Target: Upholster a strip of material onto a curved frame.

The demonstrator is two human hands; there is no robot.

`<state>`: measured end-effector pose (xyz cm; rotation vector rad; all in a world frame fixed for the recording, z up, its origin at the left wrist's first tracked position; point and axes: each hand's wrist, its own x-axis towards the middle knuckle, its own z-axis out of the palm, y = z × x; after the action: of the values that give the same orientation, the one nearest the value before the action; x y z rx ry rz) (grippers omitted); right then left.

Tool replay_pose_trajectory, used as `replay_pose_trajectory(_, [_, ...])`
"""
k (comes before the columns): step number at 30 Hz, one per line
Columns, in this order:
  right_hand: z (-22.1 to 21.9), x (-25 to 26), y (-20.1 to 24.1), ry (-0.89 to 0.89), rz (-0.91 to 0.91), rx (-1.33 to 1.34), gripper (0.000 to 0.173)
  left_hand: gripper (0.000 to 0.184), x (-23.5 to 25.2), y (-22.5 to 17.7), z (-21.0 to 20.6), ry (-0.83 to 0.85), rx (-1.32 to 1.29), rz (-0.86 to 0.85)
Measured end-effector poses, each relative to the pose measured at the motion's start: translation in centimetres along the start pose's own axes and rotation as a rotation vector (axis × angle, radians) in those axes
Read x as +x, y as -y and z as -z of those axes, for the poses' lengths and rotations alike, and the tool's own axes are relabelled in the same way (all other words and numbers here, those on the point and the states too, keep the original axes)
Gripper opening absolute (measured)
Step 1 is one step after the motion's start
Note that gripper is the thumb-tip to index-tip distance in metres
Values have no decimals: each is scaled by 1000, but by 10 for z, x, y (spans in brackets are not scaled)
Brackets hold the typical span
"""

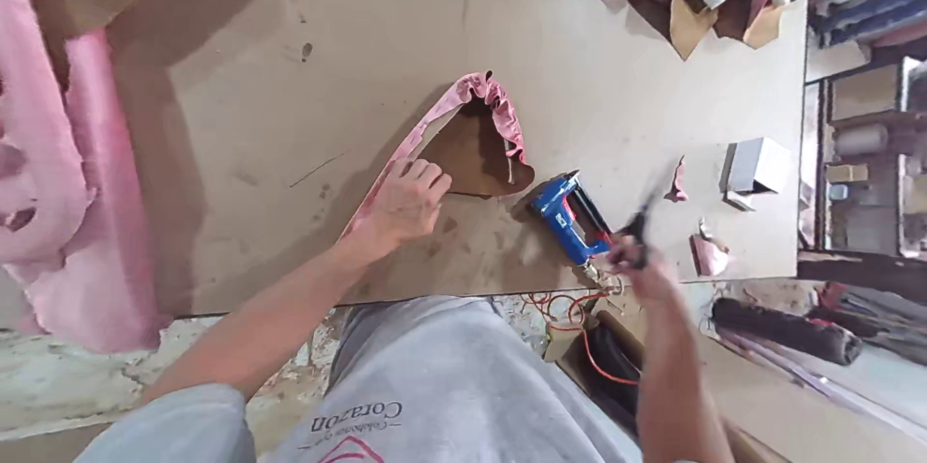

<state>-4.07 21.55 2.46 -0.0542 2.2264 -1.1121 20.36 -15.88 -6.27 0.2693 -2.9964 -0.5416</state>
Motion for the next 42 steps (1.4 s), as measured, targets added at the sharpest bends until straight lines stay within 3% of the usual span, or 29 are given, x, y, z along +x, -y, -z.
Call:
replay_pose_trajectory(3, [-119,-75,-3,444,-119,87,48,24,21,3,-15,-45,68,-78])
replay_pose_trajectory(6, [-178,-90,-10,682,-285,154,49,23,21,8,-25,-132,83,-89])
replay_pose_trajectory(15, [-246,-39,24,510,-242,301,44,27,17,9,-30,-249,2,-34])
replay_pose_trajectory(22, [-255,-45,30,370,-267,311,33,28,18,9,-33,-267,-31,-6])
replay_pose_trajectory(27, [-264,-29,49,376,-297,374,39,27,18,9,-32,-245,-45,6])
replay_pose_trajectory(42, [-290,1,82,222,-318,459,33,20,17,13,-24,-264,-189,57])
